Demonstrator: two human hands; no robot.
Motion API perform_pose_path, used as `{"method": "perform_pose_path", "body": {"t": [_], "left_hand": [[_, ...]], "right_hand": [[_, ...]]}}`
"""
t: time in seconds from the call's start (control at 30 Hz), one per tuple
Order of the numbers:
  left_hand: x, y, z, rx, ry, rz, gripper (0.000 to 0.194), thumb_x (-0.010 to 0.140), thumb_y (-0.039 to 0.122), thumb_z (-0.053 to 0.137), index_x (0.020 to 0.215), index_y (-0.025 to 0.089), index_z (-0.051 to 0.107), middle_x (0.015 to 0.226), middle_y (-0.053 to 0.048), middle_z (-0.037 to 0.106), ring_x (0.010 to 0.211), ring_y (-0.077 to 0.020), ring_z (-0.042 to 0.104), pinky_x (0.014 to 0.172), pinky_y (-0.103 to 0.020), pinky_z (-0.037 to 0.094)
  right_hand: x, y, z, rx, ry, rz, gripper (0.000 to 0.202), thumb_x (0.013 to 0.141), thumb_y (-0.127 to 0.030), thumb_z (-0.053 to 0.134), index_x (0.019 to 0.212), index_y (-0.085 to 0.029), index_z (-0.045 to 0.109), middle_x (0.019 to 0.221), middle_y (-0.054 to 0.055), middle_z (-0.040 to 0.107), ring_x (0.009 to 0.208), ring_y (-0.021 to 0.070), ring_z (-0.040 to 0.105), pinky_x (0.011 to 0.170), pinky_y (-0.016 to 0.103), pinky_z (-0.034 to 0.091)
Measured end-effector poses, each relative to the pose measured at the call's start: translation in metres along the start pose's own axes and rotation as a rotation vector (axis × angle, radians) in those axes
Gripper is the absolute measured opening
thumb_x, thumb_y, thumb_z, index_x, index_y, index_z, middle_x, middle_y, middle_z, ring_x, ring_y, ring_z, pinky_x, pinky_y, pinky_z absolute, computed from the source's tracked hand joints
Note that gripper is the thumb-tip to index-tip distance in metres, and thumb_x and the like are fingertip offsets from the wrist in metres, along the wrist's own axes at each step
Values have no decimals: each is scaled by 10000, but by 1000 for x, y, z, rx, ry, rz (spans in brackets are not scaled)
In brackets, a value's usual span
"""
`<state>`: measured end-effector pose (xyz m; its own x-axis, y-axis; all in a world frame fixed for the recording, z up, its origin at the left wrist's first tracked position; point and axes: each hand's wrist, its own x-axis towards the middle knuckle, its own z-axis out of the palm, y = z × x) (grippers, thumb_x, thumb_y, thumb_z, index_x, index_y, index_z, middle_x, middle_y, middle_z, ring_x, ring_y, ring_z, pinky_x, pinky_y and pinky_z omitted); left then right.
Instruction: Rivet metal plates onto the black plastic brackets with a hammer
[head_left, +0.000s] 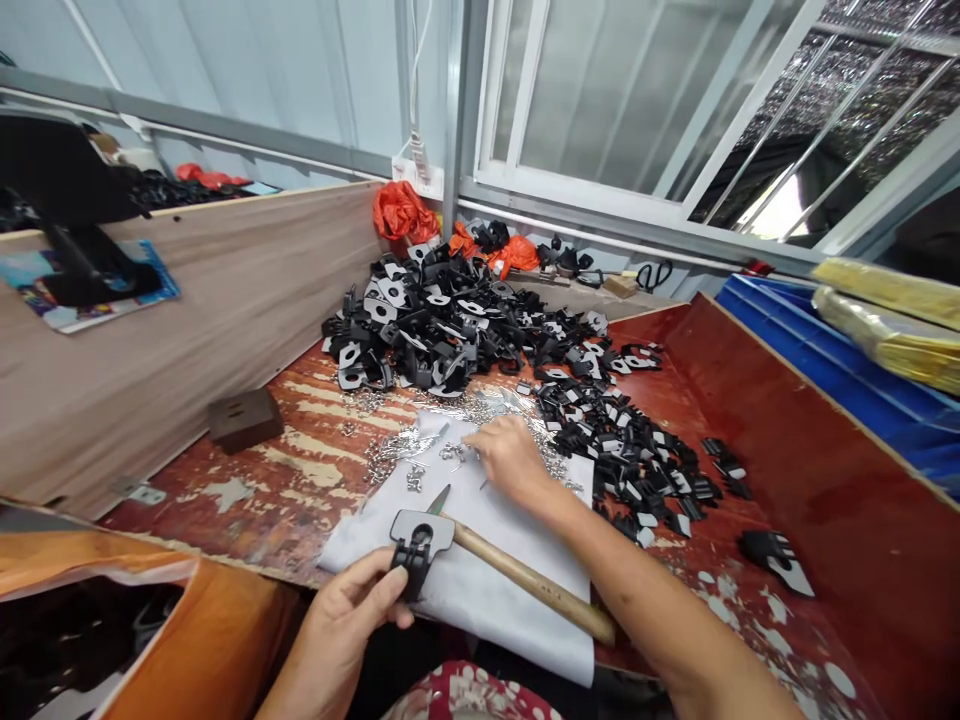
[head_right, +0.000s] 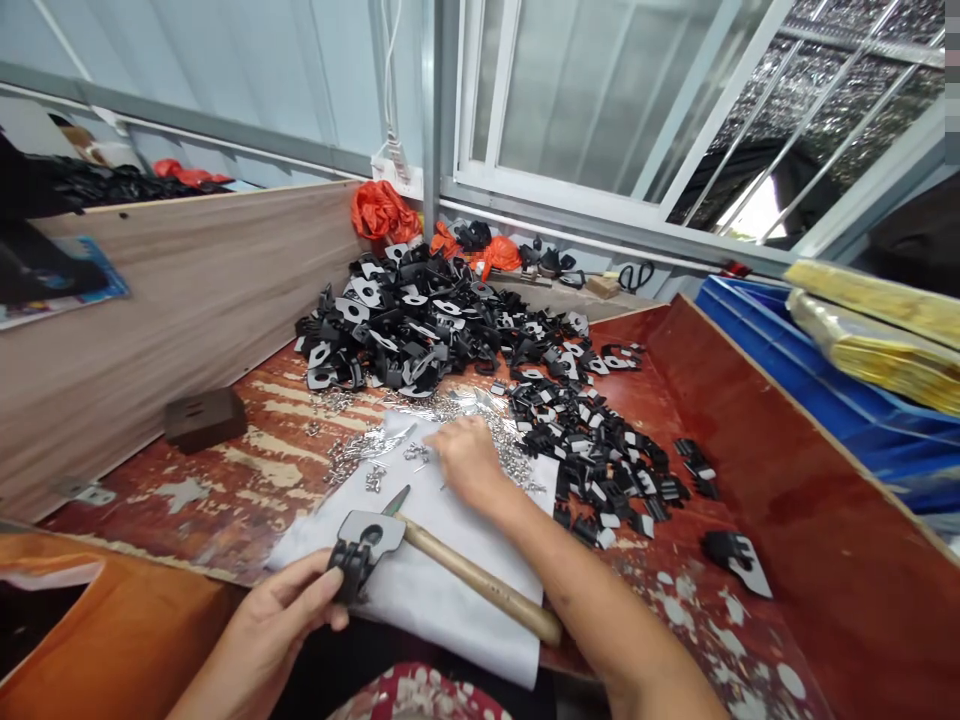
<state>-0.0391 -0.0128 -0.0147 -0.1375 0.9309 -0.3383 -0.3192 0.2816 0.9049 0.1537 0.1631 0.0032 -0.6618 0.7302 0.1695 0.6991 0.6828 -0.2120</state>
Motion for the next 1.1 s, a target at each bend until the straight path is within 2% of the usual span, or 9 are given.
{"method": "perform_pose_path", "body": {"t": [0.1, 0.2, 0.43, 0.63, 0.73, 0.87, 0.93, 1.03, 1.1], "left_hand": [[-3, 0, 0, -22, 62, -32, 371, 626, 509, 906, 769, 182, 805, 707, -10, 680, 593, -138, 580, 596, -223, 494], [-5, 3, 3, -52, 76, -76, 374, 592, 494, 924, 754, 180, 800, 729, -14, 681, 591, -137, 575, 579, -227, 503], [-2, 4, 13, -81, -3, -91, 360, 623, 485, 911, 744, 170, 787, 739, -12, 654, 580, -125, 543, 544, -214, 507], [1, -5, 12, -99, 12, -135, 380, 584, 474, 941, 735, 164, 781, 703, 6, 640, 527, -110, 571, 517, -201, 504], [3, -4, 12, -143, 22, -124, 386, 601, 472, 936, 779, 163, 787, 753, -10, 661, 547, -111, 562, 518, -213, 526], [6, 1, 22, -194, -19, -110, 359, 629, 467, 922, 754, 171, 763, 744, -1, 624, 570, -112, 530, 516, -215, 528], [7, -1, 26, -179, -12, -92, 403, 607, 500, 923, 634, 168, 696, 644, 27, 534, 532, -103, 469, 457, -198, 481], [4, -10, 26, -76, 29, -39, 526, 580, 580, 905, 509, 170, 583, 557, 51, 412, 488, -91, 368, 373, -168, 352], [1, -17, 22, 19, 43, -20, 563, 578, 624, 882, 497, 172, 557, 556, 56, 383, 477, -84, 338, 366, -166, 296]], "right_hand": [[31, 29, 6, -104, -37, -65, 228, 960, -106, 575, 835, -169, 754, 879, 88, 737, 942, 221, 540, 900, 387, 335], [34, 38, 11, -147, -68, -140, 247, 956, -137, 597, 740, -164, 713, 791, 79, 702, 899, 213, 500, 873, 382, 302], [17, 24, 13, -169, -27, -131, 193, 963, -112, 539, 911, -165, 718, 904, 86, 719, 938, 225, 502, 917, 394, 282], [37, 16, 16, -52, -19, -90, 212, 932, -73, 594, 765, -138, 708, 792, 104, 720, 877, 221, 565, 889, 372, 362], [18, -1, 2, 104, 35, -58, 167, 970, -123, 579, 898, -151, 727, 923, 82, 743, 937, 198, 613, 917, 352, 417], [-35, -43, -7, 909, 118, 1, 152, 956, -314, 658, 903, -200, 744, 1057, 50, 721, 999, 170, 658, 915, 312, 495], [-60, -63, -3, 1147, 132, 56, 177, 900, -385, 727, 865, -216, 764, 1007, 47, 720, 975, 181, 661, 899, 319, 508], [-84, -75, 5, 1102, 150, 97, 154, 899, -383, 732, 877, -239, 782, 914, 35, 732, 917, 180, 651, 865, 316, 500], [-89, -67, 7, 931, 102, 30, 121, 941, -322, 685, 908, -255, 779, 844, 8, 742, 830, 161, 652, 834, 311, 486]]}}
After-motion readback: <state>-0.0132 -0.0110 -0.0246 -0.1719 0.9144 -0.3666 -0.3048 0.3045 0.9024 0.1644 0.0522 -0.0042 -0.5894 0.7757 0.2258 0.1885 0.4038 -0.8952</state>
